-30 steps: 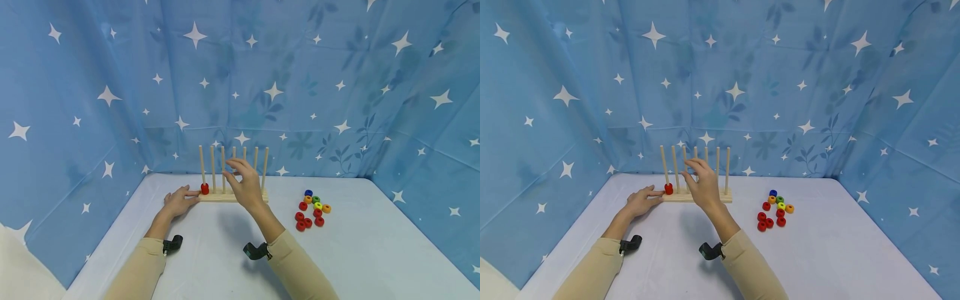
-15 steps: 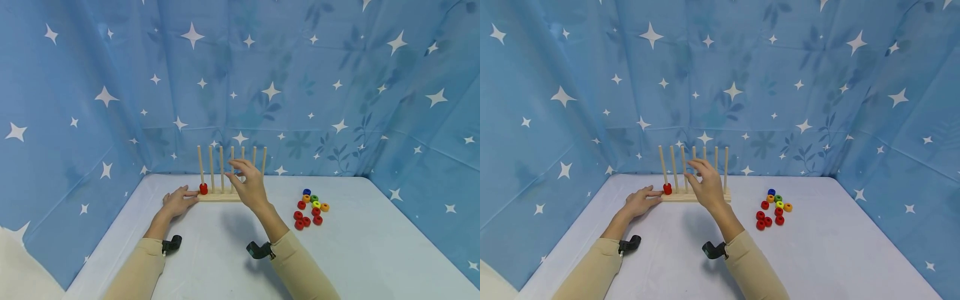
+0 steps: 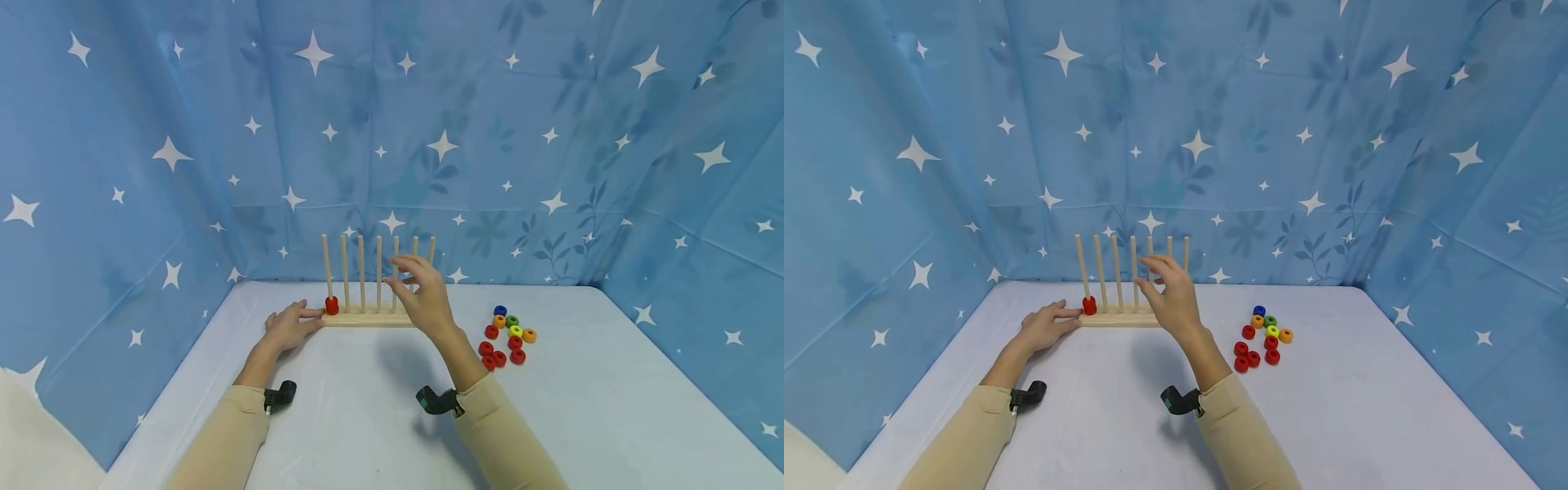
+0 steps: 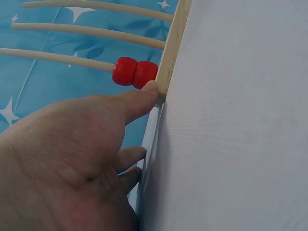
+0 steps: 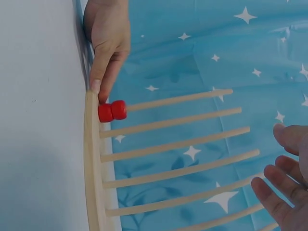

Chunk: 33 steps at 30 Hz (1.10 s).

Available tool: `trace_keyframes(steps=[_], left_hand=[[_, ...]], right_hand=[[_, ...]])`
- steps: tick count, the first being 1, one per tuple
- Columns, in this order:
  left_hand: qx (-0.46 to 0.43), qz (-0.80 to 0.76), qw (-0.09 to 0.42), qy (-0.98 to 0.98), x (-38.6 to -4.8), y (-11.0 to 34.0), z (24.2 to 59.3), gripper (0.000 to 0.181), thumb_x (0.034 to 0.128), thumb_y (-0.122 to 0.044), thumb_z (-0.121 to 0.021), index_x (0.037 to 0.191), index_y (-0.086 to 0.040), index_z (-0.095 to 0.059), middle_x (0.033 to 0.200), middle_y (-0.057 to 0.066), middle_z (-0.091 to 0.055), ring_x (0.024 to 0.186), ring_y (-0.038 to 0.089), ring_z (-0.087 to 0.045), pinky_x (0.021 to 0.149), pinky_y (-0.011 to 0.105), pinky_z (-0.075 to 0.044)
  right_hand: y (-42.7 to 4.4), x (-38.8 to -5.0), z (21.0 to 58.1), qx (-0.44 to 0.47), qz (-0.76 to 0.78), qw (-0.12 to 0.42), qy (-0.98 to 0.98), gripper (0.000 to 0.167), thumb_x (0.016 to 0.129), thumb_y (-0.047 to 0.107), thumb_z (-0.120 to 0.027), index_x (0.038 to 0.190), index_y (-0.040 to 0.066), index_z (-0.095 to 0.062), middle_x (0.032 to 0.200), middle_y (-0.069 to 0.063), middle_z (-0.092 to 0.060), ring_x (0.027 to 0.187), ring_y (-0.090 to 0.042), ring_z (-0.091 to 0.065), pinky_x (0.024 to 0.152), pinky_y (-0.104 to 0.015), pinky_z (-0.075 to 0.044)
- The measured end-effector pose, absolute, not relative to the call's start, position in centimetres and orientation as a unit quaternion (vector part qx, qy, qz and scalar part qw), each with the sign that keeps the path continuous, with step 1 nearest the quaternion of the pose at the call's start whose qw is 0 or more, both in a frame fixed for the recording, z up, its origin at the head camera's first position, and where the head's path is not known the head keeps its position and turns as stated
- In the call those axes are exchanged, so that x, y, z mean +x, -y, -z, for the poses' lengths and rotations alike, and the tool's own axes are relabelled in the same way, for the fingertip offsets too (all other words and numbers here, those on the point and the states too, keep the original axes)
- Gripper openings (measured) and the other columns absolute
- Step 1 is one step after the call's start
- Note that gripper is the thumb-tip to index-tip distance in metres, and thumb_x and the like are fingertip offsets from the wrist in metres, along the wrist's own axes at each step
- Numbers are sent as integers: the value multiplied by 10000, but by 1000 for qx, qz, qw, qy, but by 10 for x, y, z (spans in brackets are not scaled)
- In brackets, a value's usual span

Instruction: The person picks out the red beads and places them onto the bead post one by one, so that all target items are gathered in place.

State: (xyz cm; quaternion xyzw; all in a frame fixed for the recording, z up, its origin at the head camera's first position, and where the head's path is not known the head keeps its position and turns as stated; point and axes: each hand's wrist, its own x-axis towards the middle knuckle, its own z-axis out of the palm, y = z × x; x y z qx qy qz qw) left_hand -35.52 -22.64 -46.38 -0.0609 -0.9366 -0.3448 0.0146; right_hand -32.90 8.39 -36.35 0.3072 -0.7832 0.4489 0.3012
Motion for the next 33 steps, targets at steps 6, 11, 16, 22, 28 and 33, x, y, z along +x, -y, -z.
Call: trace_keyframes(steps=[6, 11, 16, 22, 28, 33], left_hand=[[-61, 345, 16, 937, -358, 228, 463, 407, 1026, -349, -671, 1389, -167, -692, 1663, 244, -332, 1564, 481, -229, 1216, 735, 4], [-63, 349, 16, 935, -358, 227, 463, 405, 1025, -344, -674, 1386, -162, -695, 1663, 241, -336, 1565, 478, -230, 1217, 734, 8], [-66, 353, 17, 933, -359, 228, 463, 401, 1027, -340, -670, 1386, -161, -695, 1664, 241, -334, 1566, 483, -221, 1213, 737, 24], [-66, 351, 15, 934, -357, 228, 464, 400, 1029, -341, -666, 1385, -161, -696, 1666, 244, -327, 1567, 482, -216, 1212, 737, 20], [-64, 338, 18, 939, -356, 228, 465, 407, 1021, -355, -674, 1378, -163, -701, 1658, 243, -343, 1560, 484, -238, 1213, 740, -11], [-65, 338, 20, 939, -355, 228, 465, 401, 1022, -350, -675, 1376, -163, -704, 1657, 244, -344, 1561, 484, -236, 1211, 742, -13]], right_hand=[[-90, -330, 361, 304, -456, 295, 783, 367, 963, 119, -759, 1322, 61, -706, 1322, -117, -677, 1129, -318, -694, 876, -467, -629], [-97, -329, 359, 293, -455, 298, 786, 372, 965, 118, -756, 1324, 34, -702, 1325, -117, -679, 1128, -293, -682, 884, -445, -630], [-103, -329, 357, 288, -449, 313, 786, 349, 966, 98, -752, 1305, 31, -711, 1296, -135, -688, 1116, -338, -692, 867, -437, -635], [-111, -330, 356, 281, -444, 313, 791, 363, 968, 130, -757, 1318, 49, -706, 1305, -135, -684, 1118, -356, -698, 854, -434, -638], [-125, -332, 357, 253, -443, 290, 809, 395, 977, 149, -747, 1352, 40, -684, 1352, -127, -667, 1143, -313, -684, 883, -432, -629], [-137, -332, 357, 233, -437, 274, 824, 407, 987, 188, -740, 1377, 91, -675, 1375, -119, -655, 1174, -318, -674, 914, -460, -616]])
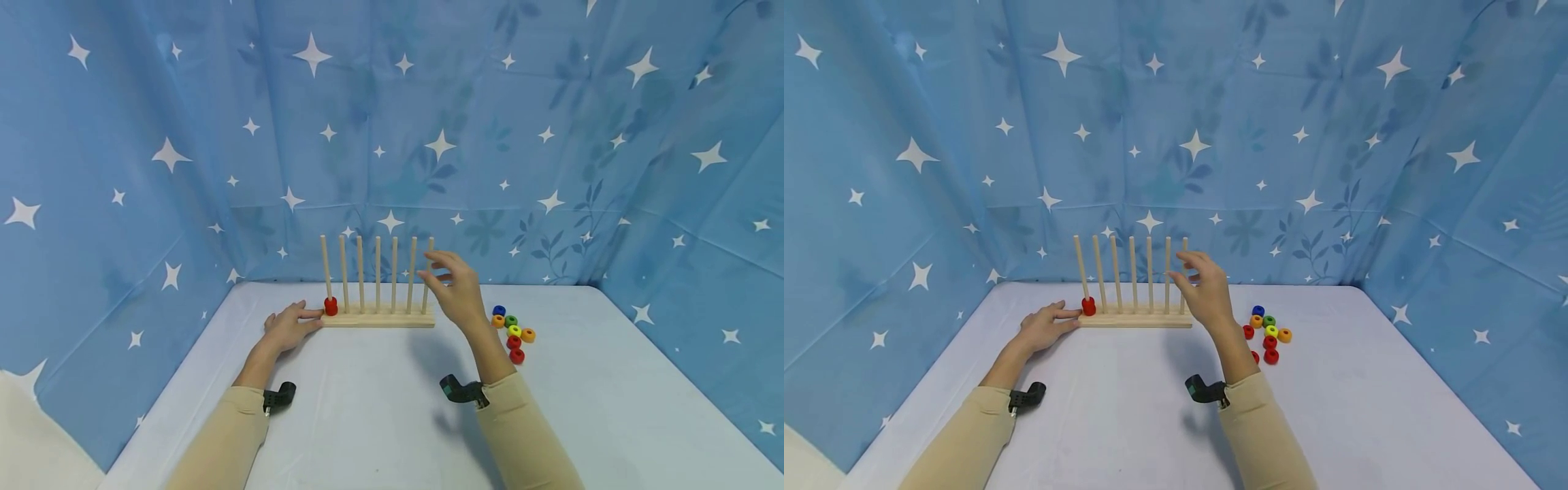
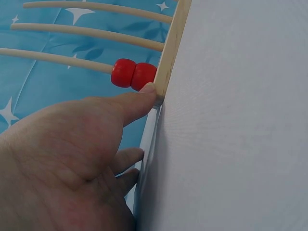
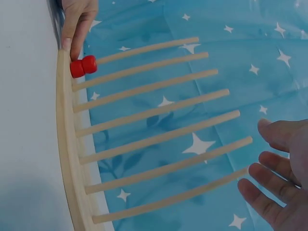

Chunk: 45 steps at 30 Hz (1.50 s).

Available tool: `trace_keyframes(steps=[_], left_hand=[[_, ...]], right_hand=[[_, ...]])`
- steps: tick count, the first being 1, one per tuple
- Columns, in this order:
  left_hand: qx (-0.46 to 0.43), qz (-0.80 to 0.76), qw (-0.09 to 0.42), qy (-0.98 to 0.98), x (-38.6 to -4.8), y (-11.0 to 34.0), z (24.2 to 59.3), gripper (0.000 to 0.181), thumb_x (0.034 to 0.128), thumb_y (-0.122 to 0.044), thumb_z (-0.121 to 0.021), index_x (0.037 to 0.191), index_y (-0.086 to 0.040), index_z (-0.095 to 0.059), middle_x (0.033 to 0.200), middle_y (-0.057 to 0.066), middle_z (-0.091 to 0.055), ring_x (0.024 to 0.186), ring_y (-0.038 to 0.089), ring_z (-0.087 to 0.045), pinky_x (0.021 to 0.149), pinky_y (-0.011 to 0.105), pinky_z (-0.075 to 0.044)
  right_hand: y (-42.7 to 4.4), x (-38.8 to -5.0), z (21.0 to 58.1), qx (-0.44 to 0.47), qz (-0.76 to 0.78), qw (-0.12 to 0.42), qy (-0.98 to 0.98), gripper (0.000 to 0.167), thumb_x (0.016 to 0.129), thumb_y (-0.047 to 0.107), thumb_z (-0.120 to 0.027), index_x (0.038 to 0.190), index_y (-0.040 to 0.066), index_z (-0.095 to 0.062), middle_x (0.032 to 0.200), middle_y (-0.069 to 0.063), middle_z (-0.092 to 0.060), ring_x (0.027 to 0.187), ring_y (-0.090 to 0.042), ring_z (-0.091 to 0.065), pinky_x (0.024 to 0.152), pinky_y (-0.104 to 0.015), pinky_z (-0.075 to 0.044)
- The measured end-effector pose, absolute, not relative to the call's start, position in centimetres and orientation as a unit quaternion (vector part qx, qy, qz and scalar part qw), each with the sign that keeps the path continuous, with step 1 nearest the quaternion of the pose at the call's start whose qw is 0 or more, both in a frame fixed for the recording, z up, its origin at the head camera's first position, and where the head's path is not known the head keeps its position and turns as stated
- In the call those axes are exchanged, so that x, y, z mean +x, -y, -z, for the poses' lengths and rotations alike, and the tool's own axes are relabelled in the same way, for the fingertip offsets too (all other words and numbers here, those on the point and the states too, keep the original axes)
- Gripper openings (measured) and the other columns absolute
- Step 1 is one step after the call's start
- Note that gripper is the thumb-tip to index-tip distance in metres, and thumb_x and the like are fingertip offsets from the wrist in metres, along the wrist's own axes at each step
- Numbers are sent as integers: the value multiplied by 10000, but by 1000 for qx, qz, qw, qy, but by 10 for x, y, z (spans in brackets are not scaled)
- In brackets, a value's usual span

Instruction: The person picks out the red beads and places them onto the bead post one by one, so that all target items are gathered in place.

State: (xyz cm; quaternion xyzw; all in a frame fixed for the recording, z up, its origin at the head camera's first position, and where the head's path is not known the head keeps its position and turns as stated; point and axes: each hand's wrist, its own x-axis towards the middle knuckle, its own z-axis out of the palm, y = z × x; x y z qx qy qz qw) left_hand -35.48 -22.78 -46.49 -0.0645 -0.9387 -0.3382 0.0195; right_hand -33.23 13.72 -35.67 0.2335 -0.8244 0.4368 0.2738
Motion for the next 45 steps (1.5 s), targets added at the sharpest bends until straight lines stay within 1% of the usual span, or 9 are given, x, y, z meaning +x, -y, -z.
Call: trace_keyframes(steps=[4, 11, 20, 24, 30, 35, 40, 45], left_hand=[[-63, 340, 21, 938, -355, 227, 465, 393, 1025, -342, -673, 1374, -164, -705, 1659, 241, -342, 1563, 479, -235, 1214, 739, -10], [-61, 336, 19, 940, -354, 227, 464, 402, 1026, -353, -668, 1375, -156, -703, 1655, 246, -347, 1559, 486, -241, 1214, 739, -21], [-58, 345, 14, 937, -356, 227, 466, 417, 1030, -361, -658, 1386, -146, -694, 1665, 244, -327, 1570, 477, -212, 1225, 719, 15], [-57, 350, 13, 935, -356, 228, 466, 412, 1036, -354, -649, 1394, -153, -689, 1674, 241, -313, 1576, 472, -196, 1227, 713, 32], [-56, 352, 10, 934, -354, 228, 465, 418, 1035, -351, -648, 1398, -145, -684, 1674, 247, -308, 1573, 482, -193, 1226, 713, 35], [-58, 353, 10, 934, -355, 229, 466, 416, 1038, -345, -647, 1403, -147, -680, 1675, 249, -305, 1574, 483, -189, 1224, 715, 39], [-57, 351, 11, 935, -355, 228, 466, 408, 1033, -337, -659, 1399, -157, -684, 1672, 250, -310, 1572, 482, -197, 1220, 722, 32], [-56, 347, 15, 936, -355, 227, 465, 405, 1029, -337, -665, 1394, -163, -687, 1667, 249, -321, 1571, 478, -209, 1220, 726, 27]], right_hand=[[-144, -333, 357, 234, -433, 272, 827, 418, 985, 202, -744, 1382, 92, -672, 1368, -125, -659, 1173, -338, -678, 908, -476, -614], [-155, -336, 358, 231, -439, 259, 829, 419, 987, 207, -741, 1370, 51, -672, 1360, -128, -670, 1157, -336, -679, 910, -504, -608], [-173, -336, 355, 206, -443, 225, 843, 410, 975, 230, -759, 1361, 109, -687, 1353, -100, -686, 1166, -296, -672, 943, -505, -592], [-183, -338, 357, 206, -433, 207, 853, 418, 974, 222, -762, 1368, 109, -684, 1356, -131, -681, 1169, -310, -665, 960, -515, -587], [-198, -341, 359, 200, -427, 183, 863, 406, 976, 233, -759, 1361, 127, -687, 1370, -113, -676, 1176, -303, -658, 977, -520, -582], [-207, -341, 360, 185, -426, 169, 869, 424, 980, 247, -753, 1375, 114, -672, 1370, -123, -667, 1191, -308, -646, 1011, -534, -559], [-213, -343, 365, 177, -422, 155, 875, 429, 980, 210, -750, 1384, 95, -660, 1360, -138, -666, 1181, -324, -652, 1013, -539, -557], [-222, -346, 372, 168, -420, 135, 882, 447, 987, 232, -744, 1403, 101, -648, 1404, -148, -652, 1206, -333, -650, 1015, -546, -553]])
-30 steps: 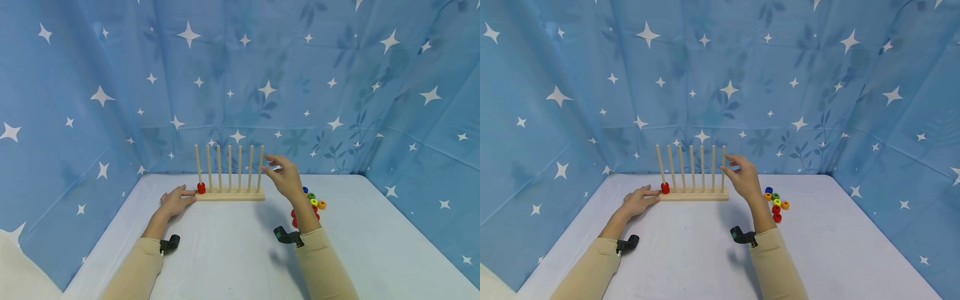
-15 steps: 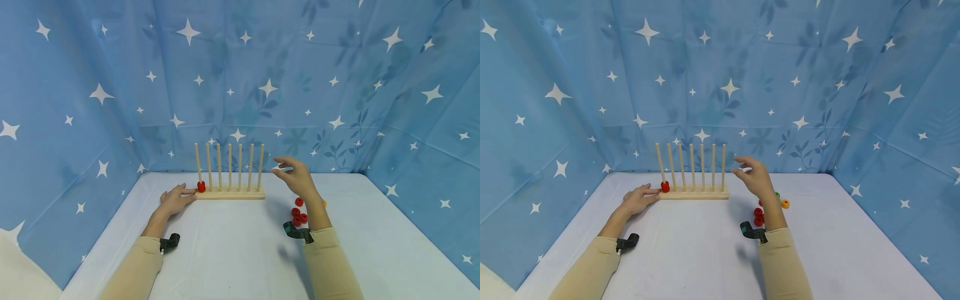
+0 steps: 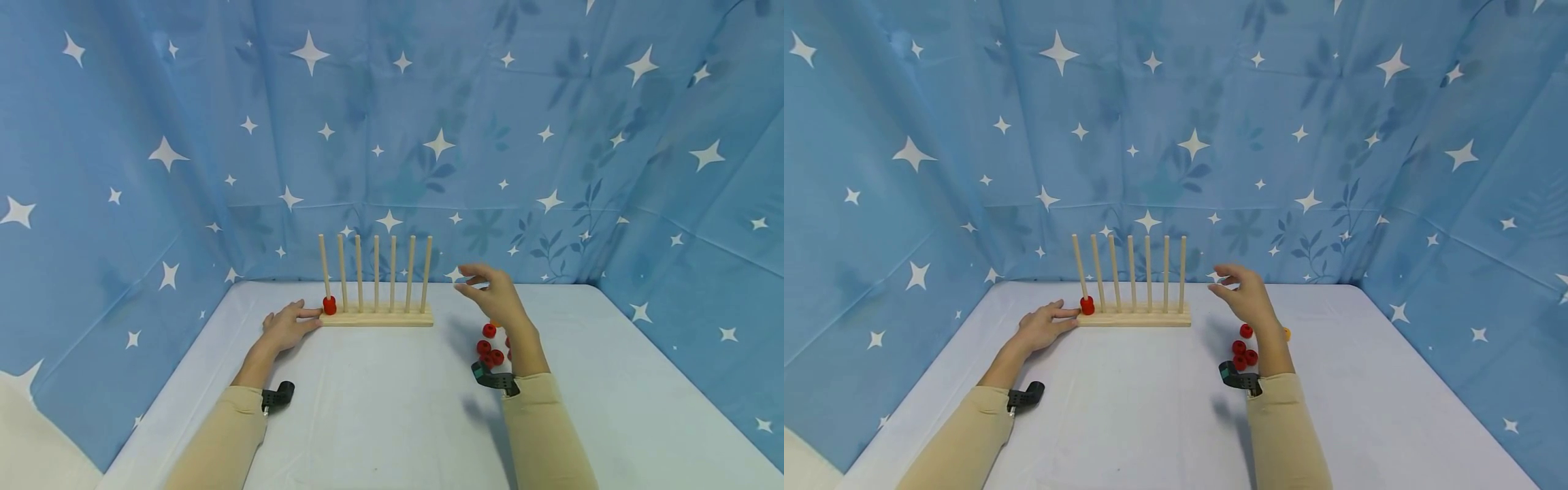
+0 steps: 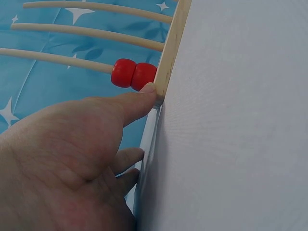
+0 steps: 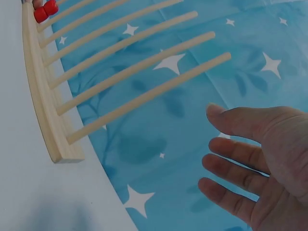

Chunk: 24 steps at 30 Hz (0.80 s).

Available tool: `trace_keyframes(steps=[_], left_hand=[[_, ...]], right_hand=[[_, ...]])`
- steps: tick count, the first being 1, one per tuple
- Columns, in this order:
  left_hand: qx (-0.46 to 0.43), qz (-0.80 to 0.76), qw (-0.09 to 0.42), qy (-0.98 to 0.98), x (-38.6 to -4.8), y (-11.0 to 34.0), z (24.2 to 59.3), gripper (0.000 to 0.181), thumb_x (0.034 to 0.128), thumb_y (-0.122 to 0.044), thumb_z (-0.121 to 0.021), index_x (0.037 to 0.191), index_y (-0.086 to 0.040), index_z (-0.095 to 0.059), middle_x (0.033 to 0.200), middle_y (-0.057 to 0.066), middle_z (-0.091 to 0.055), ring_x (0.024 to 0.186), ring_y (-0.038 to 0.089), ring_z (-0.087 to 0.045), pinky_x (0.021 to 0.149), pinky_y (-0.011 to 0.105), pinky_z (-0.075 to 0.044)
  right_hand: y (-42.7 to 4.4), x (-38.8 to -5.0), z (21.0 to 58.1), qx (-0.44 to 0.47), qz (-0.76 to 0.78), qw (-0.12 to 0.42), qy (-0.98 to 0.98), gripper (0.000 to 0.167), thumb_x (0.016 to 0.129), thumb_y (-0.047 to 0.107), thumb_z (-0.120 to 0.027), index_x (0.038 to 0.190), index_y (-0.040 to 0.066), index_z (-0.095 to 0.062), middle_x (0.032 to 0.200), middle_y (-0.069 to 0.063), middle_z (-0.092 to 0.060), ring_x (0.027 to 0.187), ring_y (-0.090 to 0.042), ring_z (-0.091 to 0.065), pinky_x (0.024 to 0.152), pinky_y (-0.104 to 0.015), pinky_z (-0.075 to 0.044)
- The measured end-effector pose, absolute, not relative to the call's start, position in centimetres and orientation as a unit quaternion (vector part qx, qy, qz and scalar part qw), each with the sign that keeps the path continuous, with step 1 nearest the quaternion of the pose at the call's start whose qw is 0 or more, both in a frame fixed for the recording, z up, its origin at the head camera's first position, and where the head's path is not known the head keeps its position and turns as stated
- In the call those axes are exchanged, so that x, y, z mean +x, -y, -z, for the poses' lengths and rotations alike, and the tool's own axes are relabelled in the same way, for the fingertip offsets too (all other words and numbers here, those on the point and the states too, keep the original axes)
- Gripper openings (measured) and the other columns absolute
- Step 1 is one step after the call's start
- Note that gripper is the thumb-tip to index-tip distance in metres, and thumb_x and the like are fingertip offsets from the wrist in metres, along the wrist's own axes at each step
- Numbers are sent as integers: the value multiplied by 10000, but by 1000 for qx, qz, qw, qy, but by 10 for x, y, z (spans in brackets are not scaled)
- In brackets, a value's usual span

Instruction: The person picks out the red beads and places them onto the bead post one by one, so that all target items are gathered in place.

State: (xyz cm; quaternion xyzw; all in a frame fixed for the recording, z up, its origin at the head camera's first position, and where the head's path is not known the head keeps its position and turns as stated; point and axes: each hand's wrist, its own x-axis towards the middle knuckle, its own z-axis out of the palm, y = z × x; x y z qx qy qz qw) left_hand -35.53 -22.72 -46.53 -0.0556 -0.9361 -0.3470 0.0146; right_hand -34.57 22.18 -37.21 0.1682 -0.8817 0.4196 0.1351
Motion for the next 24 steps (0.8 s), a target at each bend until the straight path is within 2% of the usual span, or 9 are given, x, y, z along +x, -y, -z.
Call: trace_keyframes(steps=[11, 17, 24], left_hand=[[-56, 349, 14, 935, -355, 227, 465, 403, 1028, -336, -667, 1391, -161, -691, 1668, 248, -319, 1571, 481, -206, 1219, 723, 22], [-63, 356, 10, 932, -354, 227, 464, 414, 1030, -337, -663, 1394, -142, -685, 1669, 259, -310, 1571, 487, -193, 1214, 728, 38], [-60, 358, 7, 932, -353, 227, 463, 418, 1033, -335, -658, 1401, -139, -679, 1673, 258, -303, 1574, 488, -184, 1217, 724, 44]], right_hand=[[-234, -348, 383, 133, -388, 105, 906, 453, 1006, 275, -716, 1414, 93, -639, 1417, -167, -644, 1234, -357, -640, 950, -547, -584], [-241, -351, 389, 119, -377, 96, 913, 460, 1007, 279, -712, 1410, 73, -632, 1405, -182, -644, 1251, -375, -631, 956, -553, -582], [-246, -353, 395, 111, -367, 76, 921, 444, 1006, 297, -712, 1389, 83, -642, 1381, -178, -652, 1256, -381, -624, 895, -497, -613]])
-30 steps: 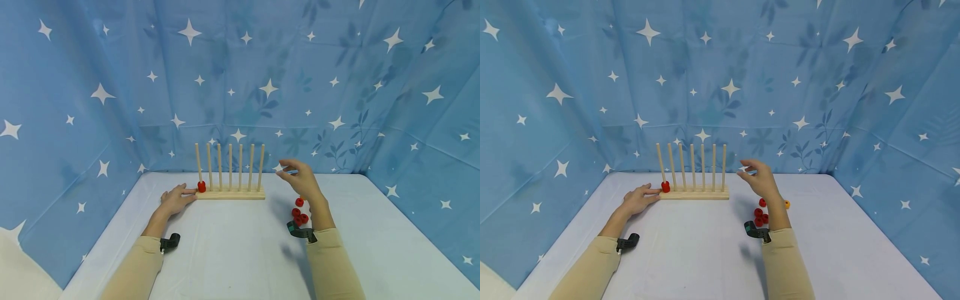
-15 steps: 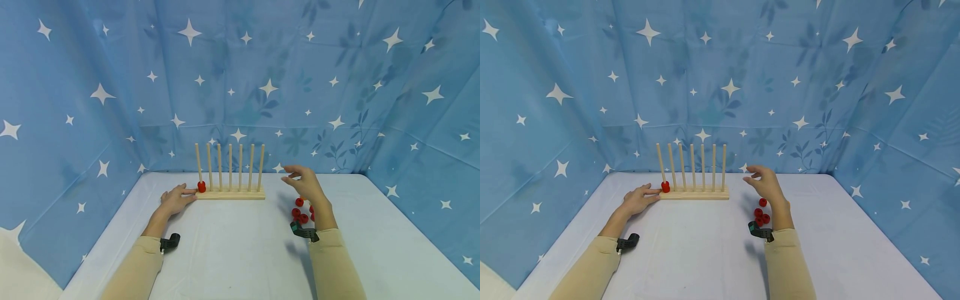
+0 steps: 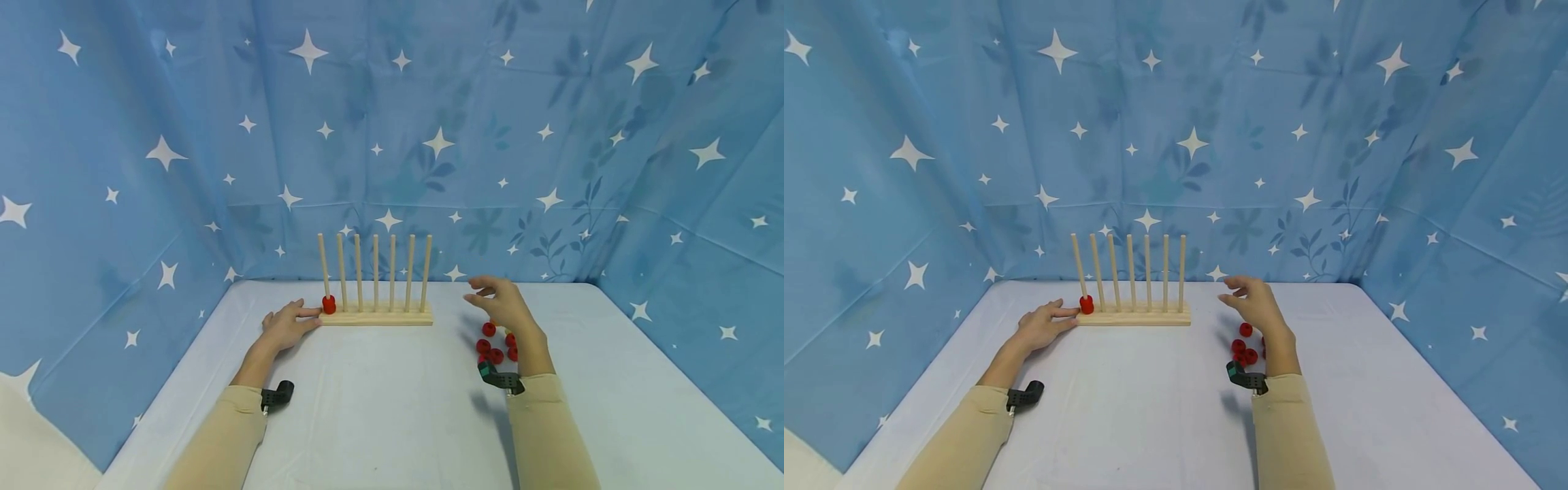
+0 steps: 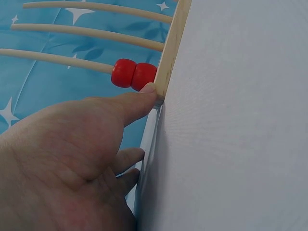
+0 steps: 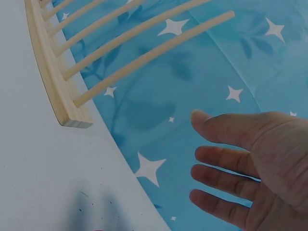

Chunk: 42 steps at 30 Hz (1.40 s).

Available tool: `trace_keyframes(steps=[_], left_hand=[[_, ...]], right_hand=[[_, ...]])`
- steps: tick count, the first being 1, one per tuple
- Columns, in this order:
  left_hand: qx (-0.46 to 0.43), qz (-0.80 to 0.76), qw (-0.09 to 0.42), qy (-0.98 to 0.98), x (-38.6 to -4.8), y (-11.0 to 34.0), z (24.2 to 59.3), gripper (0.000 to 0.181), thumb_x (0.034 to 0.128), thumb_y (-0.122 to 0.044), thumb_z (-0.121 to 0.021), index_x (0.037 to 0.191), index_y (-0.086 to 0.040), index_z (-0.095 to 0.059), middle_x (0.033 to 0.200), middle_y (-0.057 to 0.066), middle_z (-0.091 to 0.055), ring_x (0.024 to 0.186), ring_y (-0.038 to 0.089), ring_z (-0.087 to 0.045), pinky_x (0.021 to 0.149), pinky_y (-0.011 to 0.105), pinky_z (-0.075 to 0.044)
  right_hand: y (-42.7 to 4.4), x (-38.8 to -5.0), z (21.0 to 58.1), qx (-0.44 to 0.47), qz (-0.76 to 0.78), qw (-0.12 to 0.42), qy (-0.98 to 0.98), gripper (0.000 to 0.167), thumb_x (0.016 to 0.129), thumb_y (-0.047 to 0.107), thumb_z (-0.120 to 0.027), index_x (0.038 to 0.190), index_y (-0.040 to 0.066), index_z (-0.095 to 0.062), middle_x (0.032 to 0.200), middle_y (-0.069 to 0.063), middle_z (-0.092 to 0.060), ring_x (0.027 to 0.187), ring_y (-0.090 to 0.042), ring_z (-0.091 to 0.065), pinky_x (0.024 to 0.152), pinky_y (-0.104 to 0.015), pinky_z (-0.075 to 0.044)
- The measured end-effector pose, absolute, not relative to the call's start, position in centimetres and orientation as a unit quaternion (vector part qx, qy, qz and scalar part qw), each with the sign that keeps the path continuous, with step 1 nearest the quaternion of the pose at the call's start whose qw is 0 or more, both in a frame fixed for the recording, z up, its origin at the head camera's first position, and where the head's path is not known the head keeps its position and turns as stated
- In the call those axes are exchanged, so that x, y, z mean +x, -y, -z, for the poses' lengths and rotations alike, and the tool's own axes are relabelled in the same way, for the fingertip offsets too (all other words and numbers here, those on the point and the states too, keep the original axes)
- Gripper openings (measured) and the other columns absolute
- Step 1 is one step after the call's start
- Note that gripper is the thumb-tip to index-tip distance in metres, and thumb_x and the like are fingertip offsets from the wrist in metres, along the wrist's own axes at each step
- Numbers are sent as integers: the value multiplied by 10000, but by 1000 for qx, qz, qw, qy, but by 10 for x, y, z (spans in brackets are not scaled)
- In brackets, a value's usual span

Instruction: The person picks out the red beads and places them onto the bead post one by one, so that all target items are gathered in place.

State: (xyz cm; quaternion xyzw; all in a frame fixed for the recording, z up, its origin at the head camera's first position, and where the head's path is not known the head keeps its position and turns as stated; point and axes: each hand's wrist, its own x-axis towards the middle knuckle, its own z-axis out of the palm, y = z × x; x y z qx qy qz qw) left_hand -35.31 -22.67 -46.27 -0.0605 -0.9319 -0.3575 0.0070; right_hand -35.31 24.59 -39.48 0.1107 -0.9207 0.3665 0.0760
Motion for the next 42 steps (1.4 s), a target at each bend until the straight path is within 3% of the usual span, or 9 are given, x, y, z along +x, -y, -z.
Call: trace_keyframes(steps=[16, 26, 42], left_hand=[[-62, 357, 7, 932, -354, 228, 462, 416, 1034, -334, -659, 1402, -142, -679, 1673, 258, -303, 1573, 489, -187, 1214, 730, 41], [-62, 359, 4, 931, -353, 227, 463, 411, 1038, -331, -651, 1399, -137, -682, 1677, 252, -298, 1577, 481, -178, 1217, 724, 44], [-61, 360, 7, 931, -354, 228, 465, 410, 1037, -336, -652, 1397, -142, -685, 1675, 252, -302, 1577, 477, -183, 1216, 721, 41]], right_hand=[[-260, -354, 400, 101, -374, 50, 920, 435, 990, 200, -723, 1389, 45, -647, 1382, -193, -656, 1232, -390, -624, 835, -416, -627], [-268, -352, 404, 54, -362, -14, 930, 444, 986, 188, -715, 1405, 59, -644, 1404, -231, -627, 1182, -358, -638, 933, -464, -598], [-271, -352, 412, 65, -330, -35, 941, 368, 954, 61, -690, 1316, -6, -697, 1285, -231, -697, 1049, -308, -669, 963, -521, -573]])
